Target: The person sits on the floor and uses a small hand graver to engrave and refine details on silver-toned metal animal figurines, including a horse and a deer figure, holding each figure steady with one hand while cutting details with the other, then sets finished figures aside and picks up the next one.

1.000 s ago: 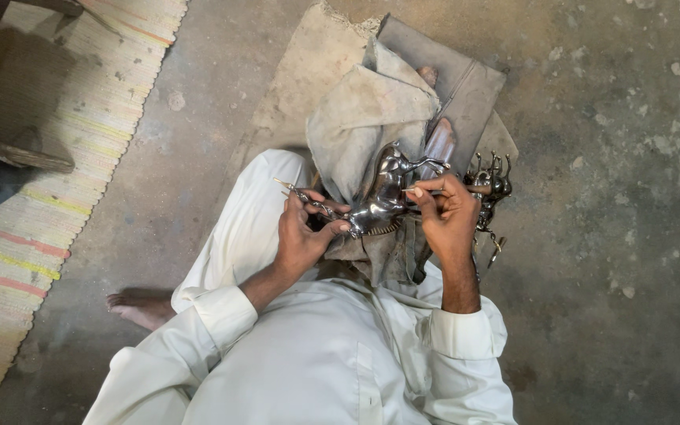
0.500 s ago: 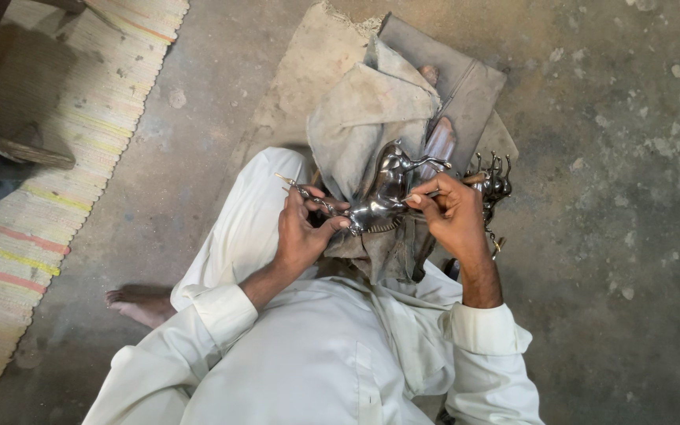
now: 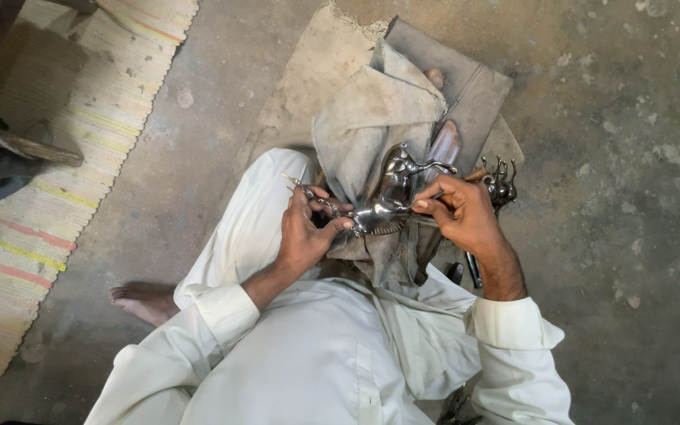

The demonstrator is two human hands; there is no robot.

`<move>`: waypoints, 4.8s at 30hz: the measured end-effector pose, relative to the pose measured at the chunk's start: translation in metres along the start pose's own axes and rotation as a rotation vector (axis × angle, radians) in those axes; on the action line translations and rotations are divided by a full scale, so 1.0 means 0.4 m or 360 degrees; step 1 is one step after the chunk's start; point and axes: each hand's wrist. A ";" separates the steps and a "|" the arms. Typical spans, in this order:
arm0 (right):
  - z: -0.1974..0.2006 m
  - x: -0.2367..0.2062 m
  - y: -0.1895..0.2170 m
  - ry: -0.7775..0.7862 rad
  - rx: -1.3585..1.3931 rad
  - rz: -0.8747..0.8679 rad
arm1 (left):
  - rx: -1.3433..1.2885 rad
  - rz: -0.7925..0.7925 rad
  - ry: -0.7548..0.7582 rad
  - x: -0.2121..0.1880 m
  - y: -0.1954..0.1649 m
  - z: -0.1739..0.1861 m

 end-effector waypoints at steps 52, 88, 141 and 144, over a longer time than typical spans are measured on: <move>-0.190 0.040 -0.039 -0.1310 0.0171 0.0201 | 0.0153 -0.0171 0.0046 0.017 0.035 0.013; -0.092 -0.022 -0.047 -0.0519 0.0158 0.0080 | 0.0223 -0.0192 0.0020 0.015 0.022 0.012; -0.213 -0.030 0.146 -0.0505 -0.0897 0.0575 | -0.1450 -0.0010 0.2131 -0.186 -0.419 -0.081; -0.217 -0.027 0.155 -0.0486 -0.0993 0.0560 | -0.1637 0.0180 0.2243 -0.202 -0.441 -0.124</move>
Point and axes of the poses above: each hand's wrist, its own x-axis towards the middle knuckle, its own z-axis out of the back of the hand, y = z × x, and after that the axes turned 4 degrees about z, right-handed
